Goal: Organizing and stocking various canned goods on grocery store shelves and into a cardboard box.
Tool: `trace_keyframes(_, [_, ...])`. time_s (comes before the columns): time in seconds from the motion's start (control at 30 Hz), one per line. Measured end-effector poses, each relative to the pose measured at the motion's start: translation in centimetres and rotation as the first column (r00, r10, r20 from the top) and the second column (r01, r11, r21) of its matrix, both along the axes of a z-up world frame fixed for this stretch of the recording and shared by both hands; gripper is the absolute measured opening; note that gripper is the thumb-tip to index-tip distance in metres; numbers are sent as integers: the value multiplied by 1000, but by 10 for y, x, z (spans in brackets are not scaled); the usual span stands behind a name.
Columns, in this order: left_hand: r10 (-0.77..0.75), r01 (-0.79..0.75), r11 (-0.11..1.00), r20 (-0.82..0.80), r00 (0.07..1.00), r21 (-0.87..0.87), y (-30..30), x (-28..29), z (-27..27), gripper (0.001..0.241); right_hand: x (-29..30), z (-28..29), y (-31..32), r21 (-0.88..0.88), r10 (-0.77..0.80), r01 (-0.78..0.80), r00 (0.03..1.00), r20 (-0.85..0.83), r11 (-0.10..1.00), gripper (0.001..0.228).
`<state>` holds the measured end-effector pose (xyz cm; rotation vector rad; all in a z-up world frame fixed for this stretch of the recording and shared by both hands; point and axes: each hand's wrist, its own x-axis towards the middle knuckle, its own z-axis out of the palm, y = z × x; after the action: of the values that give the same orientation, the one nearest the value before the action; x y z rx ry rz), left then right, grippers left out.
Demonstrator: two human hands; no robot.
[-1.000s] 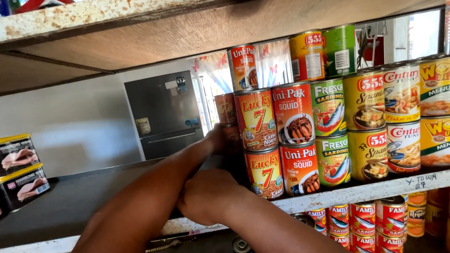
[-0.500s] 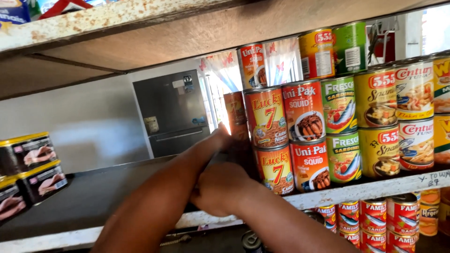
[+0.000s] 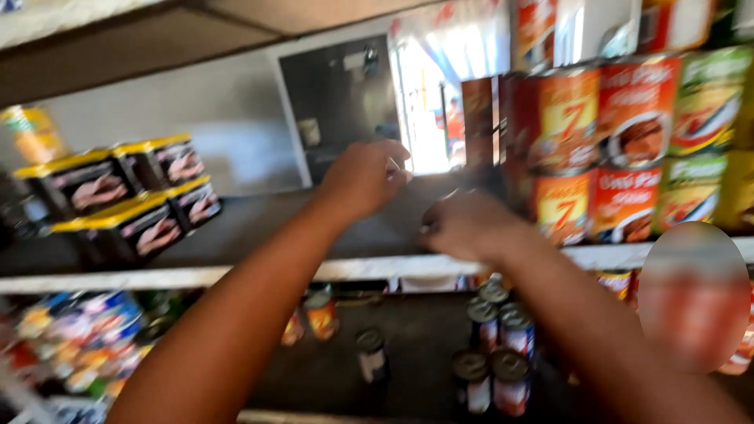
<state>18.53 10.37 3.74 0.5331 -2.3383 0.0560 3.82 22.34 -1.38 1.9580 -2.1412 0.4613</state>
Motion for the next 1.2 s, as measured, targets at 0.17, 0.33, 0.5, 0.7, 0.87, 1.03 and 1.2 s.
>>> trace_keyframes(0.17, [-7,-1,995,-74,997,-102,10,88,-52,18,2,-5,-2,52,-31,30,999,12,998,50])
trace_keyframes(0.33, [49,-73,984,-151,987,-163,12,131,-110,18,11,-8,2,109,-104,102,994,13,989,51])
trace_keyframes(0.5, [-12,-63,939,-215,976,-338,28,142,-137,27,5,-12,-2,47,-106,110,991,-76,993,49])
trace_keyframes(0.7, [63,-187,926,-353,933,-328,35,125,-159,37,1,-17,7,-37,-121,116,982,-149,993,51])
trace_keyframes(0.87, [100,-235,922,-396,913,-309,36,115,-170,38,-3,-23,9,-91,-72,57,982,-172,994,53])
trace_keyframes(1.03, [115,-253,909,-385,916,-331,31,115,-171,36,1,-20,11,-107,-96,79,982,-161,991,54])
trace_keyframes(1.2, [118,-261,908,-398,910,-326,21,111,-173,36,4,-17,17,-171,-84,55,982,-168,984,51])
